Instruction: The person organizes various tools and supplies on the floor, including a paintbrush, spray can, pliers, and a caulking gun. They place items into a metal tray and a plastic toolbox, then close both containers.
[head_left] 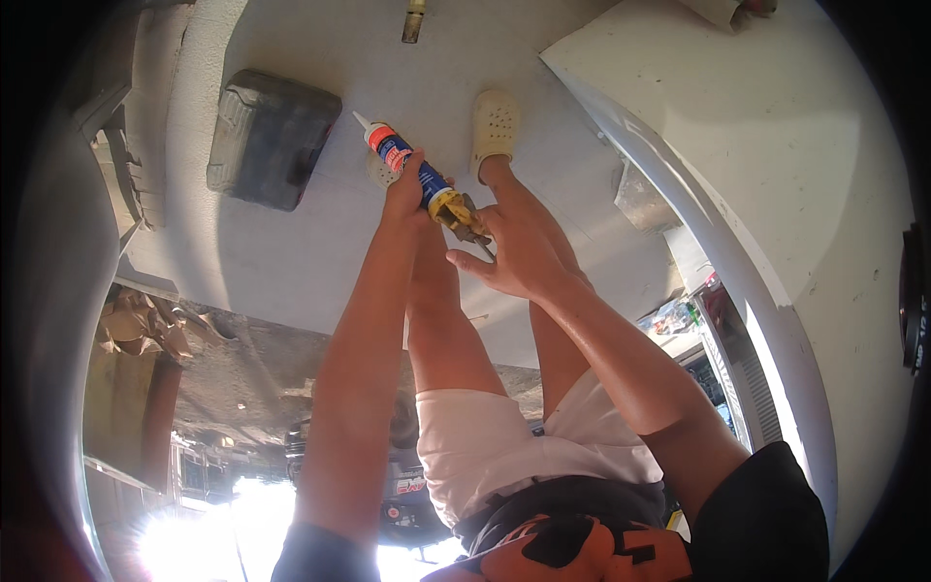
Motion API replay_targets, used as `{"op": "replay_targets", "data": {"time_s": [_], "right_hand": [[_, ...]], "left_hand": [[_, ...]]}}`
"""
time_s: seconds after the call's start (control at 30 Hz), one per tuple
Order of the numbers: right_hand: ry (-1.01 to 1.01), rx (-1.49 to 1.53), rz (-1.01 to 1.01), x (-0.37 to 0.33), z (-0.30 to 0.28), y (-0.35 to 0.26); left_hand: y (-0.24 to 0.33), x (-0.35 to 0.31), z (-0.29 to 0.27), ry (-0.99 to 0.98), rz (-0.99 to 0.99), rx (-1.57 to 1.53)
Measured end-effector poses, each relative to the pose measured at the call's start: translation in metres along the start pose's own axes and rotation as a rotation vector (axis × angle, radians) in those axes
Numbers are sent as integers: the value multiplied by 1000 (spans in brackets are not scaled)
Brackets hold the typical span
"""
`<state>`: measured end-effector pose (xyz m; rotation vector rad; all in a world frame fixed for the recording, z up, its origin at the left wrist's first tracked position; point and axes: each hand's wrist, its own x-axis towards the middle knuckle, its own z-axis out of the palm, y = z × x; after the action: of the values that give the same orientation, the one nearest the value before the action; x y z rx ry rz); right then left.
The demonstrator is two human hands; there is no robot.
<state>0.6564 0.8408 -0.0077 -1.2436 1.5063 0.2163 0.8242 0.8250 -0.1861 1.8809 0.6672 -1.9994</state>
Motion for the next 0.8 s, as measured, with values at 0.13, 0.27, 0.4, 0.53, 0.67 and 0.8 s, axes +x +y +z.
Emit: {"op": "replay_targets", "data": {"time_s": [0.13, 0.27, 0.4, 0.53, 0.67, 0.8], "right_hand": [[-323, -90, 142, -31, -14, -8], [-189, 178, 152, -45, -3, -6], [-169, 223, 151, -40, 9, -3], [-45, 491, 289, -30, -4, 3], [83, 899, 426, -29, -17, 14], [93, 945, 378, -32, -4, 18]], "left_hand": [[1, -20, -1, 7, -45, 9], [-23, -49, -4, -259, -8, -37], [-53, -69, 12, -140, 188, 145], [-73, -94, 18, -305, 307, 201], [-69, -110, -2, -456, 299, 804], [-96, -113, 3, -4, 482, 1504]]}}
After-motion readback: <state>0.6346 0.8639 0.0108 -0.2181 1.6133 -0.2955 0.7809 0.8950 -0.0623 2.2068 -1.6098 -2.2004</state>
